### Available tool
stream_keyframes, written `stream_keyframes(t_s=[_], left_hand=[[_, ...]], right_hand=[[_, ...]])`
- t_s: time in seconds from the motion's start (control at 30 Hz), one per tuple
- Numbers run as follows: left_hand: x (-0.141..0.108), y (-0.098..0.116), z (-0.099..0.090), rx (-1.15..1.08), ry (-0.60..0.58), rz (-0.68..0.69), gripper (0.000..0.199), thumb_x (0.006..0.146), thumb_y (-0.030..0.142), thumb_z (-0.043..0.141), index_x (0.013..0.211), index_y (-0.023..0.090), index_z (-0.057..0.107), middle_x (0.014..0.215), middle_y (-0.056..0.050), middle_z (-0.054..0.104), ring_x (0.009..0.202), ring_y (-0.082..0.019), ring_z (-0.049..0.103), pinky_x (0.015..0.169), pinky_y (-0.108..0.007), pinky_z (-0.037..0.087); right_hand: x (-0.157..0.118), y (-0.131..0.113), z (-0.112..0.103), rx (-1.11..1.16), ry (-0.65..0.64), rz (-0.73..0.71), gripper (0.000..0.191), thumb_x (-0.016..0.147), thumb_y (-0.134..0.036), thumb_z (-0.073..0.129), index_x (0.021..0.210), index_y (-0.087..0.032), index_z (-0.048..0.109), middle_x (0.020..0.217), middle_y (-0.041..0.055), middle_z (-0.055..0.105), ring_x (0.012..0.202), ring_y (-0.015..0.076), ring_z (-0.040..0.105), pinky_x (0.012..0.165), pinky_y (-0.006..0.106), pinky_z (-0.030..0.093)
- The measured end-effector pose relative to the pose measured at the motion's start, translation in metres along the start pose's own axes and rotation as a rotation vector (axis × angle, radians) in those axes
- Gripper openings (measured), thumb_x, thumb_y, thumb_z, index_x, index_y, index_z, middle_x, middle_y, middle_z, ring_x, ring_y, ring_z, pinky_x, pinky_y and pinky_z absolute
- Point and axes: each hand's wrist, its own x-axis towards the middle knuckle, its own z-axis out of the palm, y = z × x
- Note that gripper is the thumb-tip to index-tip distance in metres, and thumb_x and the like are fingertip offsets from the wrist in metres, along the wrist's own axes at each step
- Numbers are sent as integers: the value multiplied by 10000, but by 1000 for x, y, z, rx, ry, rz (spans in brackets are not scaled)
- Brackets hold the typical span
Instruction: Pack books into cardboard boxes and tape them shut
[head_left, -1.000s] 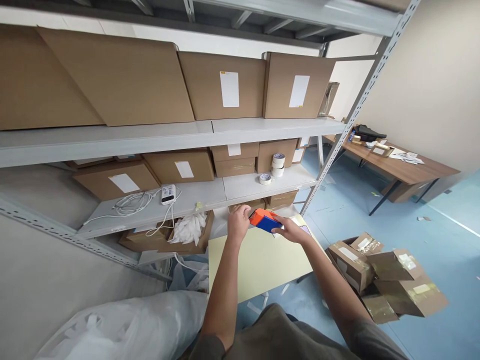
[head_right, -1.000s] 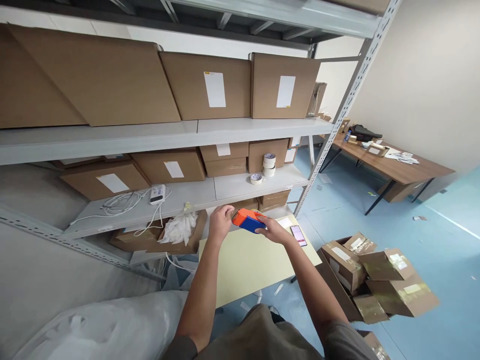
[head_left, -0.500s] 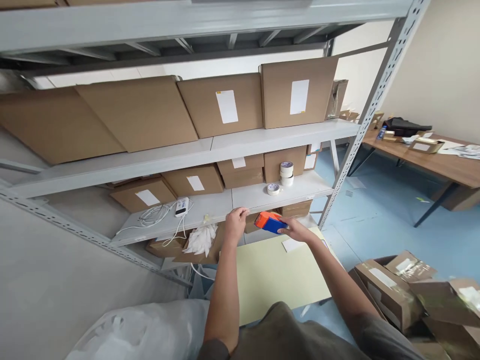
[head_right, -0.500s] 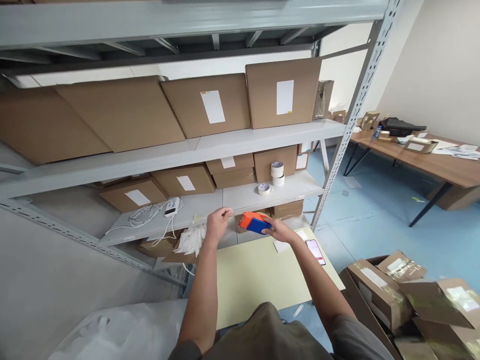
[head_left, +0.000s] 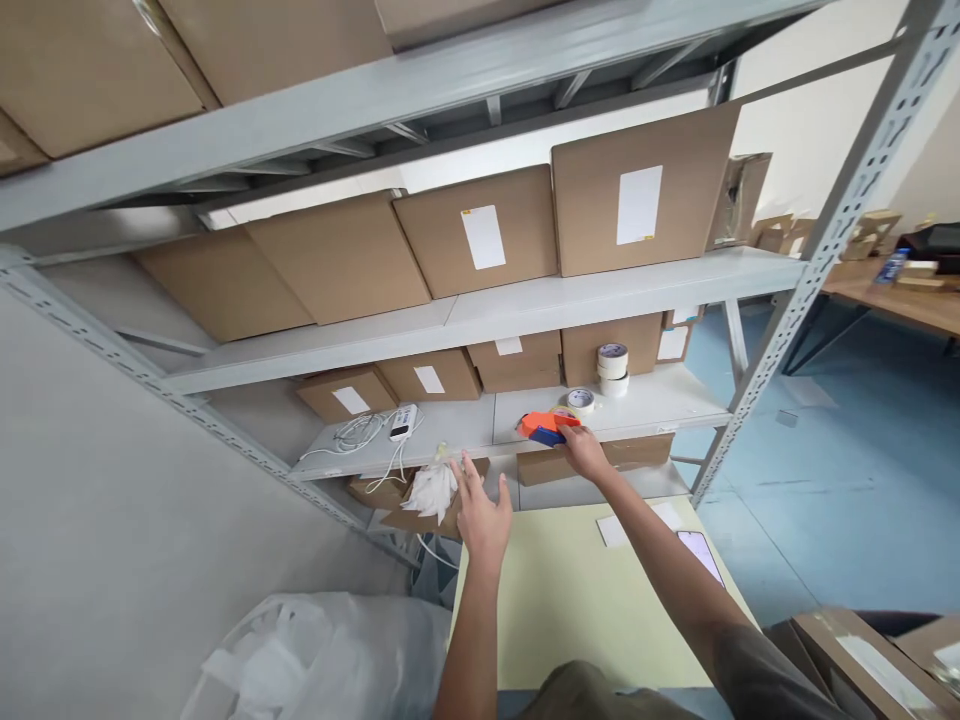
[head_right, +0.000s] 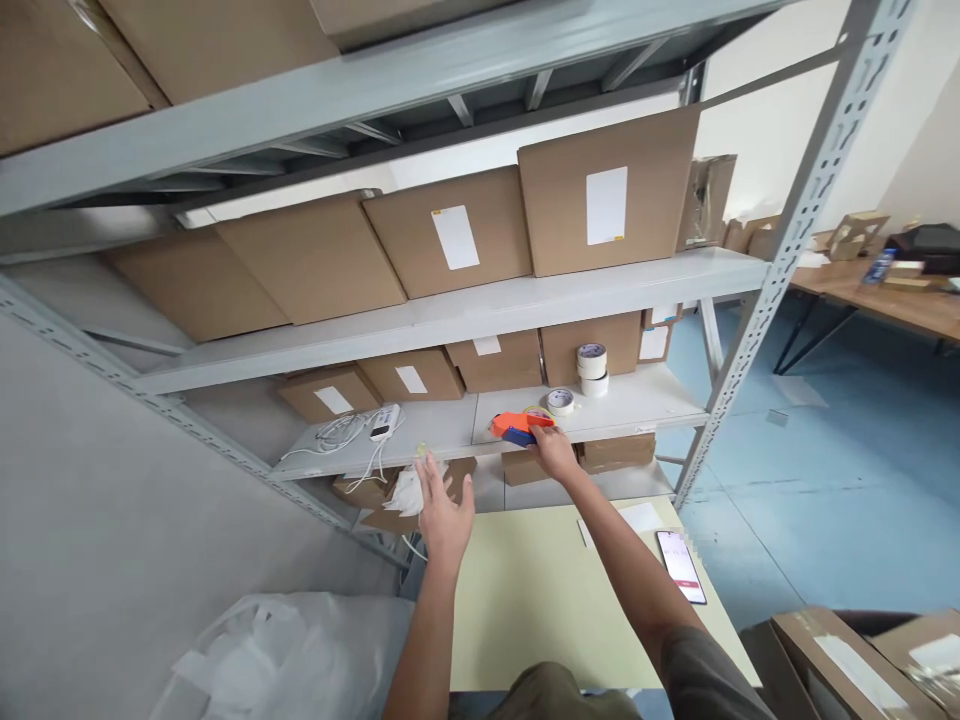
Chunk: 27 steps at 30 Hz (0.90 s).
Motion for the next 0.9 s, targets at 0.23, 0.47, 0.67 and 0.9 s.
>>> stream_keyframes(t_s=[0.23,0.47,0.67,0.9], left_hand=[[-11,-17,-21,-108,-73,-98,730,981,323,616,1669,286,376,1486,-157,655,1000,-233,778,841,-364,644],[-29,-24,-28,-138,-70,-162,692,968,300,618,1637,281,441,1394,-150,709,922,-215,769,774,-341,647],[-36,-31,-38,-112,13,-170,669,958,300,645,1608,291,486,1369,-148,712,901,-218,758,748,-348,651],[-44,-30,-37,-125,9,-195,663,961,313,645,1604,270,491,1499,-172,637,912,-215,770,727,-333,649]], right_hand=[[73,24,18,-140,-193,43,537,933,-131,622,1469,-123,606,1413,206,680,1315,322,613,1138,401,426],[97,36,35,-224,-309,99,476,955,-120,605,1427,-114,659,1358,216,719,1290,328,636,1118,387,426],[94,62,25,-235,-315,104,547,956,-124,603,1503,-126,607,1448,201,674,1348,333,594,1146,391,409],[89,64,26,-272,-308,46,525,963,-140,597,1487,-138,611,1411,186,694,1335,315,585,1167,397,368]])
